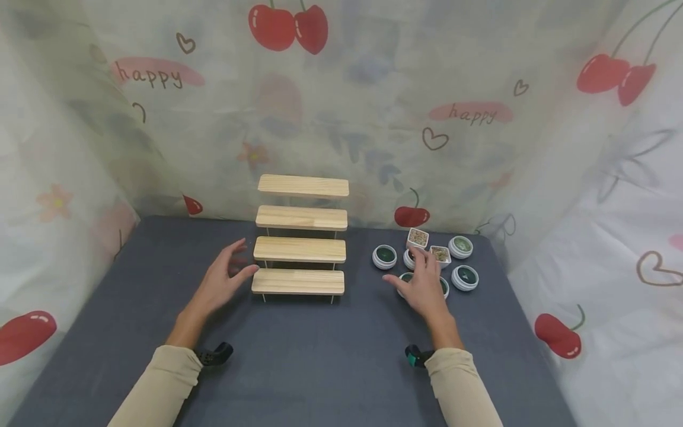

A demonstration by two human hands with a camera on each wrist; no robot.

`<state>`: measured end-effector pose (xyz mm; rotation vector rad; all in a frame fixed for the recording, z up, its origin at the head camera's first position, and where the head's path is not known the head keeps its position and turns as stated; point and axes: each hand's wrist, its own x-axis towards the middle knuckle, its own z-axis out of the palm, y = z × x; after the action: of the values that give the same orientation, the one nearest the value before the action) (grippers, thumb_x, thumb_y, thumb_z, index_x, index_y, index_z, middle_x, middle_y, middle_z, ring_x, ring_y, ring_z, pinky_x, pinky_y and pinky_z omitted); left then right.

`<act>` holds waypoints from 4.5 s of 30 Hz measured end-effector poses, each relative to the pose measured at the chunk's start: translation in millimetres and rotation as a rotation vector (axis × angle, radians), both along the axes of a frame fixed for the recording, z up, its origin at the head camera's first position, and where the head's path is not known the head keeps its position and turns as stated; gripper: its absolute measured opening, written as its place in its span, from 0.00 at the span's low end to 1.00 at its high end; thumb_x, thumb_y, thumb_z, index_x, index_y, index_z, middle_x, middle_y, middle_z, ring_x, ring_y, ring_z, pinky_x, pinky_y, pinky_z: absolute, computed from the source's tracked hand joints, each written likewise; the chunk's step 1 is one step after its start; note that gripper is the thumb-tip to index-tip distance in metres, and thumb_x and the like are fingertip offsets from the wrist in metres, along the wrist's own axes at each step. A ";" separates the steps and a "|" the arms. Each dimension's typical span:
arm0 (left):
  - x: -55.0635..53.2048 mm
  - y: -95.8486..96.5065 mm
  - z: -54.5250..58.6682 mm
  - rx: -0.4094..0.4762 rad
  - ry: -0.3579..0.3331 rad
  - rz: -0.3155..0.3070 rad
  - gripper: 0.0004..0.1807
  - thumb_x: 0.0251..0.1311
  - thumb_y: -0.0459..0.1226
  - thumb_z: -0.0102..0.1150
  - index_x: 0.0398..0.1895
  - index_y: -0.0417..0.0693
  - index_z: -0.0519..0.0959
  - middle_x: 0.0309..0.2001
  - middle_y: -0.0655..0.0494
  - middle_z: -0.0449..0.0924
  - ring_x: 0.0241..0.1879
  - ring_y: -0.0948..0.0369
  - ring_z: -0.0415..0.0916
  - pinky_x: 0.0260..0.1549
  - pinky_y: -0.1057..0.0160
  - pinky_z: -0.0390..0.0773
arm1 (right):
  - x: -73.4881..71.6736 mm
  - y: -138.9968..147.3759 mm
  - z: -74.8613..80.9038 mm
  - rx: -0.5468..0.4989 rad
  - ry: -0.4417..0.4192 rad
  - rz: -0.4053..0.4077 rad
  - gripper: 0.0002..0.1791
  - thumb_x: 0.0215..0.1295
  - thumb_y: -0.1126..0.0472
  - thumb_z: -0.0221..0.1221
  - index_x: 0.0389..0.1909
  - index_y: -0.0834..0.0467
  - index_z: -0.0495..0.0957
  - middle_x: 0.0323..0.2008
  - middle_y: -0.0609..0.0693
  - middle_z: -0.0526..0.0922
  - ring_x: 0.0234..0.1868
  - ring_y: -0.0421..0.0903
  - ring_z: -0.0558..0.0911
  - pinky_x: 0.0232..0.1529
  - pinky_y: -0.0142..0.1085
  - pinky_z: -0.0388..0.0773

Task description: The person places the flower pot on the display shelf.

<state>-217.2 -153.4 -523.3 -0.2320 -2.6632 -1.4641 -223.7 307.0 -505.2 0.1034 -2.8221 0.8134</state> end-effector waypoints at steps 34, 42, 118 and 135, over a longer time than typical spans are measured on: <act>5.8 18.9 -36.7 0.239 -0.100 0.022 0.32 0.49 0.45 0.81 0.59 0.54 0.81 0.43 0.44 0.82 0.36 0.60 0.77 0.34 0.66 0.77 | 4.1 8.7 -15.8 0.230 -0.001 0.099 0.35 0.53 0.56 0.76 0.57 0.70 0.77 0.54 0.69 0.82 0.60 0.66 0.76 0.66 0.57 0.58; 5.8 17.2 -39.1 0.243 -0.097 -0.005 0.34 0.46 0.42 0.82 0.60 0.52 0.80 0.43 0.44 0.82 0.34 0.61 0.77 0.34 0.68 0.77 | 5.3 10.5 -14.4 0.217 0.025 0.117 0.35 0.53 0.56 0.76 0.59 0.70 0.77 0.56 0.68 0.83 0.60 0.66 0.77 0.65 0.56 0.60; 11.0 14.6 -28.1 0.256 -0.131 0.010 0.35 0.50 0.38 0.80 0.64 0.45 0.78 0.53 0.39 0.82 0.40 0.60 0.77 0.41 0.72 0.76 | 19.4 -203.9 35.1 -0.443 0.006 0.436 0.41 0.50 0.57 0.80 0.64 0.61 0.73 0.54 0.56 0.72 0.54 0.48 0.79 0.58 0.39 0.81; 20.5 16.5 -8.9 0.293 -0.093 -0.016 0.33 0.49 0.34 0.80 0.61 0.40 0.79 0.49 0.36 0.82 0.39 0.60 0.77 0.41 0.71 0.77 | 21.6 -227.1 5.9 -0.446 0.003 0.413 0.37 0.49 0.55 0.80 0.62 0.56 0.76 0.49 0.53 0.73 0.47 0.42 0.79 0.46 0.31 0.81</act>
<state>-196.7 -136.8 -532.2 -0.1648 -2.4743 -1.8858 -202.1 79.9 -499.3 0.6272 -2.5705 1.5012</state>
